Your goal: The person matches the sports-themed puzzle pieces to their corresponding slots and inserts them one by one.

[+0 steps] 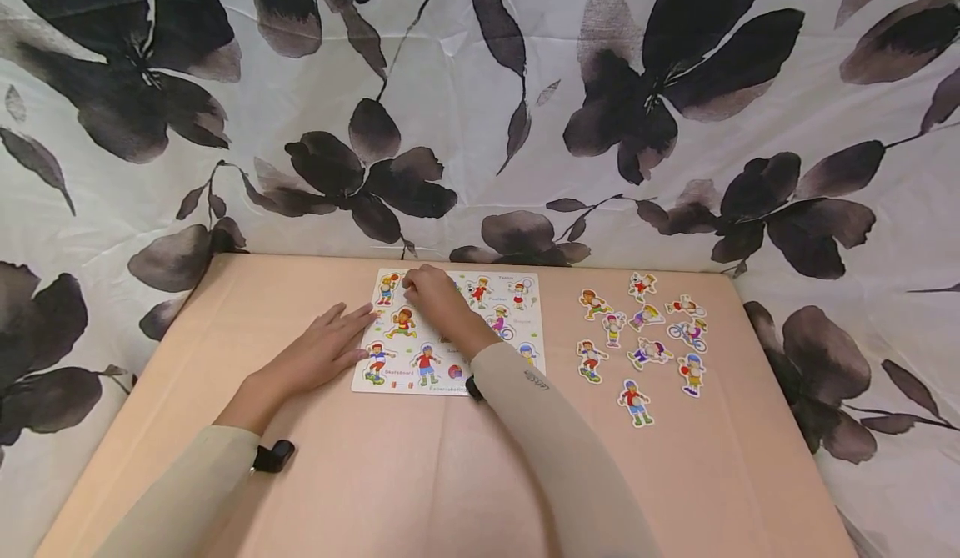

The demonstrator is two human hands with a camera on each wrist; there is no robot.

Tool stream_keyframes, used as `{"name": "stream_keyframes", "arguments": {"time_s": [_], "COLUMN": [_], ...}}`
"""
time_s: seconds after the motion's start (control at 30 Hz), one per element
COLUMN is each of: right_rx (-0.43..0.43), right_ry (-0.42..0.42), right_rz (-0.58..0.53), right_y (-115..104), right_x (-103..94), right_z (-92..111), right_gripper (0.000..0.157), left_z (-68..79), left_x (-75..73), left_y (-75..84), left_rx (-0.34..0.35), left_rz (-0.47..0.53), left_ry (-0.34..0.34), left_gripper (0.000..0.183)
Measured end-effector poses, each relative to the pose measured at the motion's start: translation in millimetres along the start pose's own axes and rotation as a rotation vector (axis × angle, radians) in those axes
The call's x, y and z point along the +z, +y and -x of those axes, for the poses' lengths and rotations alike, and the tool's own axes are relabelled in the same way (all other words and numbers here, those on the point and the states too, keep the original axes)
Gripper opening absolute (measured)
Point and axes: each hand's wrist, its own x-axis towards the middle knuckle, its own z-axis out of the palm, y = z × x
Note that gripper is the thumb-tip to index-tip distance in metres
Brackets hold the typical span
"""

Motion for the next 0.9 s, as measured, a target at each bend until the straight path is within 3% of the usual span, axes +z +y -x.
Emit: {"name": "stream_keyframes", "arguments": {"time_s": [0.2, 0.57, 0.9], "right_rx": [0.043, 0.098, 0.208], "right_ry": [0.034, 0.184, 0.194], "right_rz": [-0.055, -0.131, -0.131], "right_y": [19, 57, 99], "right_x": [-17.8, -56.6, -82.7], "right_z": [22, 62, 101], "right_gripper": [0.017, 0.02, 0.023], "left_z": [-2.0, -0.3, -2.0], "left_x": [2.6, -0.7, -1.6], "left_y": [0.3, 0.6, 1.0], "left_rx": [0.001, -0.003, 0.003], "left_rz": [0.004, -0.008, -0.011], "left_ry": [-0.001, -0.01, -0.015], "left_gripper": [0.066, 0.068, 0.067]}}
